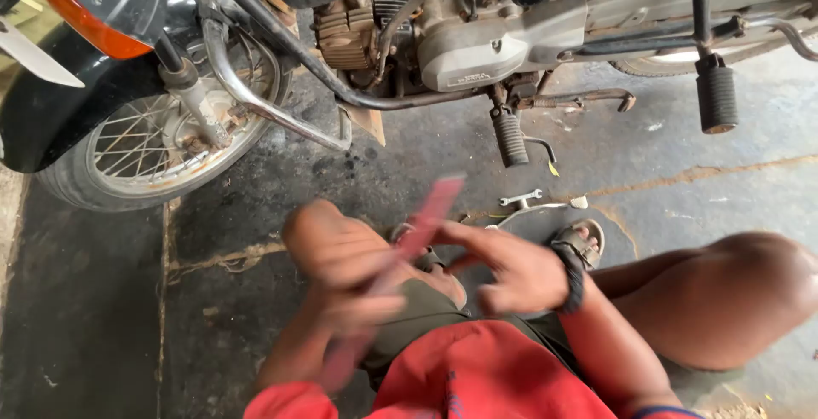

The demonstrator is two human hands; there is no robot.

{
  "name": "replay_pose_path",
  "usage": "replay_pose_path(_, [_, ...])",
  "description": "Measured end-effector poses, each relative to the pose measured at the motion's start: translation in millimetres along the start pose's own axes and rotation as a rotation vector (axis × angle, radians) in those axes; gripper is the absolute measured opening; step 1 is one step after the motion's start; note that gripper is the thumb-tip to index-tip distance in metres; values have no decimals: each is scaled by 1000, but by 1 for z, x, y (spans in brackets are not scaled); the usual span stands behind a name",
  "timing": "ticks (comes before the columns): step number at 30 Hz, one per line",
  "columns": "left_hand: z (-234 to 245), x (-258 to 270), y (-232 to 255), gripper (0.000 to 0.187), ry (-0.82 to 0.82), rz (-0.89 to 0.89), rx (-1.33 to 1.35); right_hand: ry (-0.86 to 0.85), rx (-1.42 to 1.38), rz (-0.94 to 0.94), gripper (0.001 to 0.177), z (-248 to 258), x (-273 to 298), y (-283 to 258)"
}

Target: Removing the engine cover and working on internal components of a motorcycle engine using various hand tools.

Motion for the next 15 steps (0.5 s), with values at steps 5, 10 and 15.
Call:
replay_pose_path(5, [-93,-75,24,26,-61,-774,-429,385,-852,-16,96,-22,73,54])
replay_pose_path(10, [-117,-100,24,37,-44,-956,-693,863,-974,-294,79,-19,124,122])
replay_pose_path(15, [-98,-138,-50,28,258,-331,-328,1068,-716,-130,60,0,123,137])
Point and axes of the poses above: each hand's wrist, its own x-axis away from the middle knuckle, its own z-axis out of the back of the hand, y = z × x, the point moved 4 cm from there along -x, towards the middle knuckle, and after that the axes turned 1 degree about x, right-handed, at the moved point
